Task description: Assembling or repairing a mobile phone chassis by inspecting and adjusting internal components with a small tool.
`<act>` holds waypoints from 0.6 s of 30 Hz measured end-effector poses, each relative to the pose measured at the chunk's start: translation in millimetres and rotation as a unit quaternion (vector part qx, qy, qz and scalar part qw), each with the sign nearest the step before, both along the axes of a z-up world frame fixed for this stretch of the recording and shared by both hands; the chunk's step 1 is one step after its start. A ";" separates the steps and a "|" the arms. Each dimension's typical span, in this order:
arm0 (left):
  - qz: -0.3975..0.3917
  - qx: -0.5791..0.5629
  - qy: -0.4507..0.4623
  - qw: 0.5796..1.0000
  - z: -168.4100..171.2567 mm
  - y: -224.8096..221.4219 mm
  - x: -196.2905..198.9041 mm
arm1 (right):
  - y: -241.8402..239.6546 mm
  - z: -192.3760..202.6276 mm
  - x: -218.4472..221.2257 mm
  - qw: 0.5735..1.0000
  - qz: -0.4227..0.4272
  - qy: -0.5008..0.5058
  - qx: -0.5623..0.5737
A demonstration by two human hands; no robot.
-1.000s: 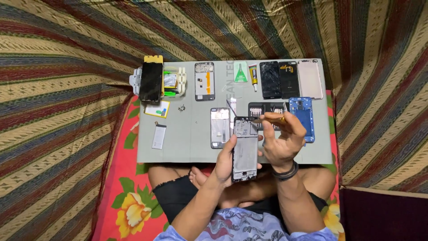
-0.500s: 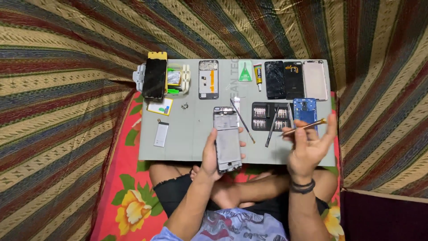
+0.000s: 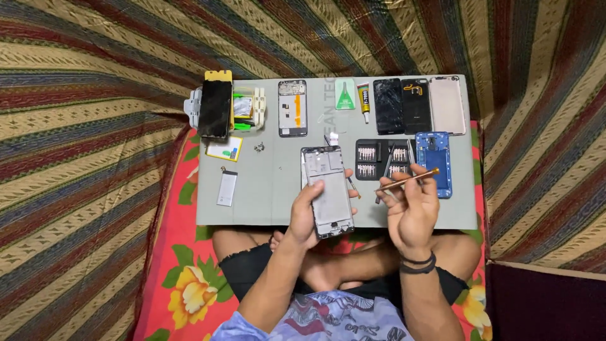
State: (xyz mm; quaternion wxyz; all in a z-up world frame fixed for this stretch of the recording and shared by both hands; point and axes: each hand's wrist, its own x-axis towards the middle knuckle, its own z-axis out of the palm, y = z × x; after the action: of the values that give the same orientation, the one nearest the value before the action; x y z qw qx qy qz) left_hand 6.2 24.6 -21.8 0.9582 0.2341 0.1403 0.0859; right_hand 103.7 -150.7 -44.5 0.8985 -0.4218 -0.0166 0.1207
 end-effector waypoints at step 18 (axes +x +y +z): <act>-0.029 -0.023 0.008 0.999 -18.7 -15.5 8.6 | -13.1 -29.4 -18.7 0.989 0.043 0.088 -0.115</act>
State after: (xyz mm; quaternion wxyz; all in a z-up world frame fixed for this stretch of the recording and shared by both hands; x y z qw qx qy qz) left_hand 14.8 9.1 -40.6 0.9643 0.2167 0.1427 0.0535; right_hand 85.0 -163.8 -73.8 0.8359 -0.5090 0.0581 0.1969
